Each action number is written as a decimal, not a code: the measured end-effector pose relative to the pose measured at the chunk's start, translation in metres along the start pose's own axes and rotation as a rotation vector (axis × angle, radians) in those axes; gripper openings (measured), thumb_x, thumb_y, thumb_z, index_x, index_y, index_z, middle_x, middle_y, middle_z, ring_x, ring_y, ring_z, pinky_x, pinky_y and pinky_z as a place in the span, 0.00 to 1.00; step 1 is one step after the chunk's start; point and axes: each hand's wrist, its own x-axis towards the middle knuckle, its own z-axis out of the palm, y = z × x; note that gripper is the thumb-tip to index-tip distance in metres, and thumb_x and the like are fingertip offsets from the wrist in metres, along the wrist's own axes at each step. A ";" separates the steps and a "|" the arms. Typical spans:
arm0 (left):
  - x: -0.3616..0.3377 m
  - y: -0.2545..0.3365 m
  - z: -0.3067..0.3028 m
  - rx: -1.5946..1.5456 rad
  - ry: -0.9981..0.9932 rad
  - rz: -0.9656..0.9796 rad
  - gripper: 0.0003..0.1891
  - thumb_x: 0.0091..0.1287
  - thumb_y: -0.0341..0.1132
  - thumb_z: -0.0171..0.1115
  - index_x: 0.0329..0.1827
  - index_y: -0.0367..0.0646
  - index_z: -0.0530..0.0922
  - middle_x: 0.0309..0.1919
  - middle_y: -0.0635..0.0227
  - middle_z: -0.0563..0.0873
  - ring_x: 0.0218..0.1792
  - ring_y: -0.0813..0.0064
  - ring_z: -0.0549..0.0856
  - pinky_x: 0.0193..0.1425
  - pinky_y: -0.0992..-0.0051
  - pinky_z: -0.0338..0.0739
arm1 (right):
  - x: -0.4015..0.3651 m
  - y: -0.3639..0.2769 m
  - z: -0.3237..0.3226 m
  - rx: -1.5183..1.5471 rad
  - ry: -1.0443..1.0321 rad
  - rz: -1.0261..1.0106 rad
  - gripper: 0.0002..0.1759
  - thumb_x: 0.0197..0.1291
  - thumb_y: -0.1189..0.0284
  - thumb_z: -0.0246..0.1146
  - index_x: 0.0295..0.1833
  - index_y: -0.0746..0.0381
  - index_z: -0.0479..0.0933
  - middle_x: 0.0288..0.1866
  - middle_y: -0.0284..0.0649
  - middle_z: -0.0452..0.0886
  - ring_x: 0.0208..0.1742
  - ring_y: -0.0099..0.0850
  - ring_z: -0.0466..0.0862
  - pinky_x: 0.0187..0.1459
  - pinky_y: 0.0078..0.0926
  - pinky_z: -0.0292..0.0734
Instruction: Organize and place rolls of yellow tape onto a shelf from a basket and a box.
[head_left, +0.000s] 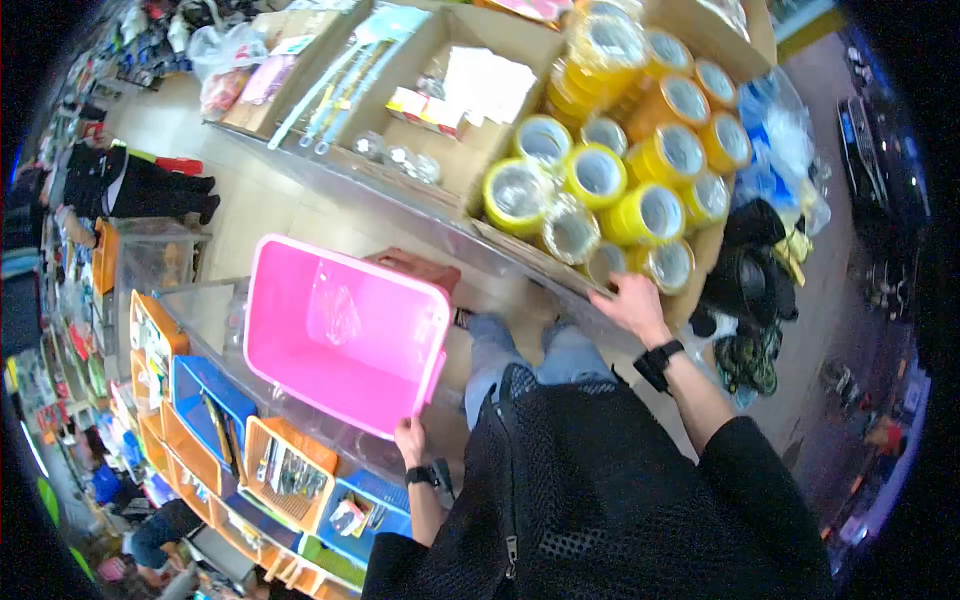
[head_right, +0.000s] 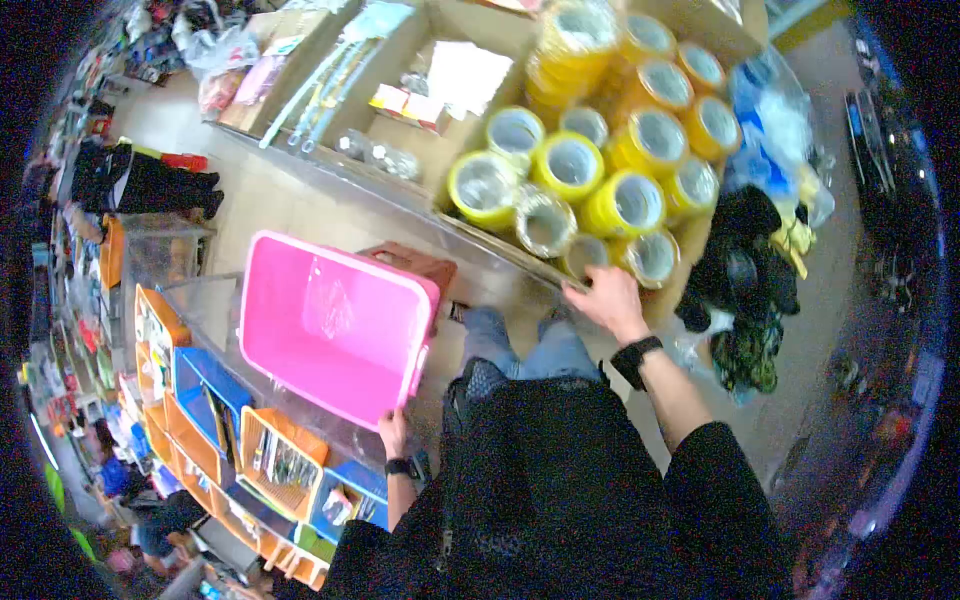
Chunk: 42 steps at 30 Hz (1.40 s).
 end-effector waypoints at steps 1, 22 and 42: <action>0.002 -0.002 -0.001 -0.027 -0.003 -0.042 0.21 0.64 0.45 0.57 0.27 0.32 0.81 0.18 0.61 0.81 0.24 0.70 0.81 0.32 0.68 0.74 | -0.001 0.001 0.001 0.017 -0.012 -0.001 0.27 0.49 0.47 0.64 0.31 0.64 0.83 0.27 0.53 0.82 0.32 0.49 0.83 0.38 0.43 0.79; 0.005 0.050 -0.051 0.293 -0.350 -0.200 0.27 0.51 0.60 0.67 0.34 0.41 0.85 0.20 0.65 0.86 0.21 0.74 0.86 0.29 0.74 0.81 | 0.007 -0.016 -0.014 -0.037 -0.146 0.090 0.26 0.46 0.50 0.65 0.34 0.66 0.83 0.30 0.54 0.82 0.34 0.49 0.83 0.40 0.40 0.78; 0.004 0.018 -0.015 0.681 -0.055 0.126 0.31 0.58 0.55 0.63 0.51 0.33 0.73 0.40 0.43 0.84 0.43 0.44 0.84 0.48 0.56 0.79 | 0.004 -0.001 -0.008 0.092 0.007 0.016 0.25 0.46 0.53 0.67 0.41 0.64 0.83 0.39 0.55 0.83 0.42 0.50 0.83 0.46 0.42 0.78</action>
